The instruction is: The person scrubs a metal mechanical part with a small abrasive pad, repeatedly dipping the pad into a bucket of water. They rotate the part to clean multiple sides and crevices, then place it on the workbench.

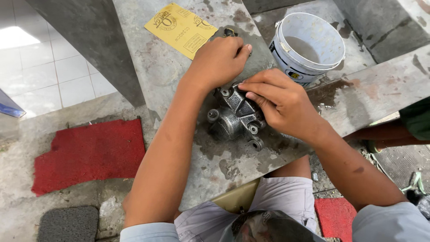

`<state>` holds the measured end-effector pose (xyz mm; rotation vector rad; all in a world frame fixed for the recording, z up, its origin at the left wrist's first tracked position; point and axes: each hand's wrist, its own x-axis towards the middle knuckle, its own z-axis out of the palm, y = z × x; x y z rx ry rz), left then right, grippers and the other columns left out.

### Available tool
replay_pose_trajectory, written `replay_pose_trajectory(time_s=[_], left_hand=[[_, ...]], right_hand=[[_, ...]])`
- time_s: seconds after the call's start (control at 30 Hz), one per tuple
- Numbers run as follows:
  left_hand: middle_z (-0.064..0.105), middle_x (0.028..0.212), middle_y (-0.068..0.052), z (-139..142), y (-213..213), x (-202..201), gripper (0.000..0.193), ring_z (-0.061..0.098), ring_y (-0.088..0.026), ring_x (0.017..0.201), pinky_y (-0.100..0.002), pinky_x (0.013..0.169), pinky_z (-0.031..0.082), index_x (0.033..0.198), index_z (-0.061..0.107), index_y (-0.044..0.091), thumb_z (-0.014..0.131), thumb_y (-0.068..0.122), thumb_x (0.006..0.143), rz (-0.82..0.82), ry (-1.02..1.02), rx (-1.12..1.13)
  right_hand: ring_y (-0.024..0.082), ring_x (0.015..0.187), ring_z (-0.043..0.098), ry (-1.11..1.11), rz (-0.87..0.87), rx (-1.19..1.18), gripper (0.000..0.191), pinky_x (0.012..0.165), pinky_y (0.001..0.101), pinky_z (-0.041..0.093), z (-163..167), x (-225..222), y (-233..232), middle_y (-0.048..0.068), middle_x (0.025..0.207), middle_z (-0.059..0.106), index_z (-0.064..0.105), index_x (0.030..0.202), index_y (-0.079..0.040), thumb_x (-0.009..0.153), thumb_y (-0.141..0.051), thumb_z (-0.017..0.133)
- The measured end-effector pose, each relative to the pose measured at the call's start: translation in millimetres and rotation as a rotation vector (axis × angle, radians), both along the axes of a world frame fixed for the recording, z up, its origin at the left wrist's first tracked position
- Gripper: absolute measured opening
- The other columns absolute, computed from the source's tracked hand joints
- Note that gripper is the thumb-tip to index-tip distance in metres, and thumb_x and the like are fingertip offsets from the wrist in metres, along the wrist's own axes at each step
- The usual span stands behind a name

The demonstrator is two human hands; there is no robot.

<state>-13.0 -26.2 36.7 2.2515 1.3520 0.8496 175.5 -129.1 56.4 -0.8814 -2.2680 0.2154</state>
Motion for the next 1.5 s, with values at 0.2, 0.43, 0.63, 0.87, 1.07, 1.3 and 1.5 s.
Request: replay_pose_trajectory(time_s=[0.2, 0.43, 0.63, 0.87, 1.07, 1.3, 1.5], left_hand=[[0.074, 0.084, -0.018, -1.6, -0.9, -0.5, 0.038, 0.069, -0.041, 0.083, -0.052, 0.077, 0.052, 0.09, 0.075, 0.007, 0.053, 0.037, 0.099, 0.003, 0.012, -0.027], [0.072, 0.086, -0.02, 8.4, -4.8, 2.5, 0.038, 0.068, -0.043, 0.085, -0.053, 0.077, 0.051, 0.09, 0.074, 0.006, 0.055, 0.039, 0.097, -0.002, -0.002, -0.056], [0.072, 0.083, -0.02, 6.0, -6.0, 1.8, 0.037, 0.068, -0.043, 0.083, -0.052, 0.075, 0.051, 0.09, 0.075, 0.006, 0.057, 0.038, 0.097, -0.007, -0.033, -0.037], [0.074, 0.082, -0.016, 4.2, -5.7, 3.8, 0.031, 0.071, -0.034, 0.077, -0.045, 0.071, 0.054, 0.092, 0.075, 0.005, 0.067, 0.035, 0.091, -0.057, -0.024, -0.076], [0.073, 0.077, -0.011, 18.3, -14.8, 8.0, 0.03, 0.071, -0.025, 0.071, -0.038, 0.068, 0.053, 0.095, 0.074, 0.005, 0.067, 0.035, 0.095, -0.121, -0.088, -0.119], [0.074, 0.093, -0.01, 65.6, -85.9, 1.5, 0.038, 0.069, -0.022, 0.084, -0.037, 0.078, 0.054, 0.109, 0.075, 0.007, 0.063, 0.043, 0.105, 0.006, -0.168, 0.117], [0.067, 0.124, -0.018, 51.8, -130.2, -14.6, 0.083, 0.064, -0.036, 0.118, -0.047, 0.102, 0.05, 0.119, 0.068, 0.0, 0.085, 0.063, 0.067, -0.214, 0.134, 0.515]], right_hand=[[0.024, 0.1, 0.069, -0.003, -0.082, -0.049, 0.019, 0.089, 0.0326, 0.055, 4.2, 0.7, -2.4, 0.012, 0.109, 0.07, 0.074, 0.117, -0.002, 0.098, -0.001, 0.071], [0.025, 0.097, 0.069, 0.004, -0.035, -0.11, 0.021, 0.086, 0.0343, 0.054, 12.5, 4.6, -2.1, 0.011, 0.105, 0.071, 0.075, 0.116, -0.002, 0.096, -0.001, 0.07], [0.026, 0.103, 0.068, 0.069, 0.065, -0.068, 0.021, 0.091, 0.0333, 0.054, 11.9, -3.4, -10.6, 0.011, 0.112, 0.071, 0.073, 0.118, -0.001, 0.098, -0.003, 0.069], [0.024, 0.098, 0.07, 0.037, -0.109, -0.054, 0.019, 0.087, 0.0312, 0.056, -12.9, 48.3, 8.2, 0.012, 0.112, 0.071, 0.074, 0.118, 0.0, 0.101, -0.002, 0.067], [0.025, 0.1, 0.07, 0.053, -0.254, 0.069, 0.014, 0.089, 0.0316, 0.055, -20.5, 133.0, 37.9, 0.015, 0.114, 0.072, 0.073, 0.122, 0.001, 0.113, -0.003, 0.063], [0.037, 0.088, 0.068, -0.17, -0.535, -0.258, 0.024, 0.079, 0.0444, 0.051, -46.1, 184.4, 112.5, 0.018, 0.096, 0.072, 0.077, 0.114, -0.011, 0.105, -0.029, 0.064], [0.041, 0.088, 0.067, -0.192, -0.588, -0.324, 0.034, 0.077, 0.0499, 0.051, -68.9, 203.2, 124.0, 0.018, 0.092, 0.072, 0.075, 0.111, -0.014, 0.106, -0.042, 0.057]])
